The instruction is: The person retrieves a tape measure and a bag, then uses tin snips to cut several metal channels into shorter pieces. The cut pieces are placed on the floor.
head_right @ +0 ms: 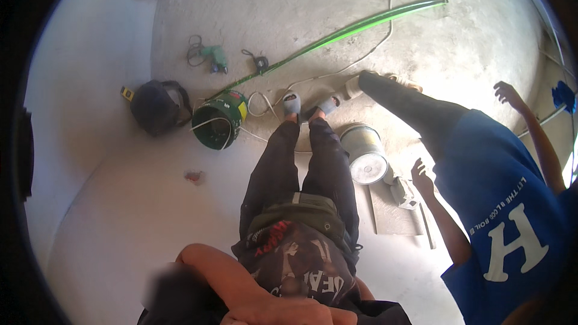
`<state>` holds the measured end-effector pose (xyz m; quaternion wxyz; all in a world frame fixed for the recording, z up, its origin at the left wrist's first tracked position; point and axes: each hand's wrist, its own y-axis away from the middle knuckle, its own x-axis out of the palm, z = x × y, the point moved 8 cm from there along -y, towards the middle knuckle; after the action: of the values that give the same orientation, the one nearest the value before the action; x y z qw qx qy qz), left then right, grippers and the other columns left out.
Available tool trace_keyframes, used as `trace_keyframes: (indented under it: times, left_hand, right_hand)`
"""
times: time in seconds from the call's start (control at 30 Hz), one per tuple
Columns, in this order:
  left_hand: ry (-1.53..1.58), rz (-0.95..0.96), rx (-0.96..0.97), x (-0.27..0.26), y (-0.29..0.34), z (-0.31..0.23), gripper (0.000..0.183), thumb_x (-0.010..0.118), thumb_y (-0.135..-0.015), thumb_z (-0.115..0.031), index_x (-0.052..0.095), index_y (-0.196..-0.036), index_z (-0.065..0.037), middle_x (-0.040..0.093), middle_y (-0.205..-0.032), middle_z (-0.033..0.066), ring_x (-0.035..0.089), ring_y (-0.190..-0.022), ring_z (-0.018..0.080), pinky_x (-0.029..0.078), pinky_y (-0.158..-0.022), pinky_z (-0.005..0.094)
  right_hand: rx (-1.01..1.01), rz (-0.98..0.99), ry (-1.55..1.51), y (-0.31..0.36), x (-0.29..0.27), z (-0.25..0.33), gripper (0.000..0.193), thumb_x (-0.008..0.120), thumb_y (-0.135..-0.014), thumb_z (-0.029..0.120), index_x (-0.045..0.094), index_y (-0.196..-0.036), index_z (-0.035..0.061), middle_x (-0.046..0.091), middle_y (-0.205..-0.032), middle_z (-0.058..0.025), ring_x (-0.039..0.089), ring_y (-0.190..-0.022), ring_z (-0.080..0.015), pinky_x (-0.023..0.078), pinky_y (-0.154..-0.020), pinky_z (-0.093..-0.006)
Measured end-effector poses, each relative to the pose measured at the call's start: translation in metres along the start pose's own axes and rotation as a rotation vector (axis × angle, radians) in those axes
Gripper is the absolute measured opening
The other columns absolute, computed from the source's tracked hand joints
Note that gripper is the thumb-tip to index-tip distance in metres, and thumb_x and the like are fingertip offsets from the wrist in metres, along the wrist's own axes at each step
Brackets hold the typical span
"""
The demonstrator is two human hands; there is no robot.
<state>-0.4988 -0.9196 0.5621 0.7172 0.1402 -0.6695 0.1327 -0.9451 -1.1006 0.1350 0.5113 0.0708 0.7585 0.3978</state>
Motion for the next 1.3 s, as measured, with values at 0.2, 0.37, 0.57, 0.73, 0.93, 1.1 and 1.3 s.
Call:
trace_keyframes:
  times: [0.2,0.37,0.57,0.73,0.93,1.1,1.3]
  left_hand:
    - [-0.005,0.310,-0.141,-0.029,0.028,-0.005,0.080,0.047,-0.096,-0.074,0.052,-0.110,0.005,0.054,-0.095,0.0123,0.053,-0.083,0.0209,0.044,-0.072,0.0365]
    - [-0.828,0.166,-0.572,-0.113,0.045,-0.022,0.040,0.072,-0.092,-0.037,0.055,-0.111,-0.006,0.058,-0.098,0.0084,0.061,-0.080,0.0236,0.049,-0.071,0.0383]
    - [-1.720,-0.732,-0.606,-0.430,0.115,-0.094,0.042,0.068,-0.097,-0.043,0.059,-0.112,-0.004,0.066,-0.111,0.0183,0.064,-0.102,0.0316,0.050,-0.088,0.0422]
    - [-2.196,-1.118,-0.527,-0.690,0.156,-0.181,0.073,0.066,-0.095,-0.051,0.049,-0.138,0.006,0.058,-0.135,0.0307,0.056,-0.129,0.0433,0.046,-0.107,0.0496]
    - [-2.126,-1.627,-0.272,-0.919,0.148,-0.300,0.093,0.073,-0.085,-0.062,0.040,-0.140,0.005,0.052,-0.139,0.0260,0.053,-0.129,0.0427,0.046,-0.104,0.0558]
    - [-2.102,-1.858,-0.145,-0.999,0.153,-0.360,0.102,0.080,-0.077,-0.064,0.042,-0.141,0.005,0.052,-0.141,0.0251,0.056,-0.128,0.0423,0.049,-0.103,0.0532]
    - [-2.276,-1.662,-0.034,-1.044,0.135,-0.386,0.102,0.086,-0.067,-0.065,0.051,-0.131,0.007,0.059,-0.127,0.0257,0.060,-0.120,0.0403,0.051,-0.101,0.0498]
  right_hand:
    - [-0.194,-0.085,0.297,0.008,0.018,-0.004,0.036,0.053,-0.101,0.018,0.064,-0.128,-0.0028,0.067,-0.123,-0.0193,0.066,-0.109,-0.0307,0.052,-0.090,-0.0353]
    - [-0.483,-0.280,0.683,0.022,0.048,-0.027,0.036,0.053,-0.101,0.015,0.064,-0.130,-0.0025,0.067,-0.124,-0.0175,0.067,-0.109,-0.0287,0.053,-0.089,-0.0330]
    - [-0.841,-0.458,1.539,-0.011,0.103,-0.065,0.038,0.050,-0.101,0.009,0.061,-0.135,-0.0022,0.064,-0.131,-0.0171,0.063,-0.116,-0.0254,0.052,-0.091,-0.0297]
    - [-0.591,0.018,1.355,-0.025,0.100,-0.025,0.039,0.047,-0.102,0.005,0.057,-0.138,-0.0035,0.057,-0.140,-0.0207,0.055,-0.129,-0.0260,0.049,-0.099,-0.0323]
    - [-0.183,0.092,0.464,-0.125,0.139,-0.013,0.035,0.047,-0.101,0.007,0.058,-0.133,-0.0025,0.058,-0.133,-0.0197,0.056,-0.123,-0.0261,0.050,-0.097,-0.0339]
    - [-0.108,0.128,0.357,-0.178,0.202,-0.012,0.032,0.046,-0.101,0.008,0.059,-0.129,-0.0017,0.058,-0.127,-0.0189,0.057,-0.118,-0.0262,0.050,-0.094,-0.0353]
    - [-0.074,0.146,0.277,-0.218,0.262,-0.021,0.029,0.046,-0.101,0.010,0.060,-0.124,-0.0007,0.059,-0.120,-0.0179,0.059,-0.113,-0.0263,0.051,-0.092,-0.0369]
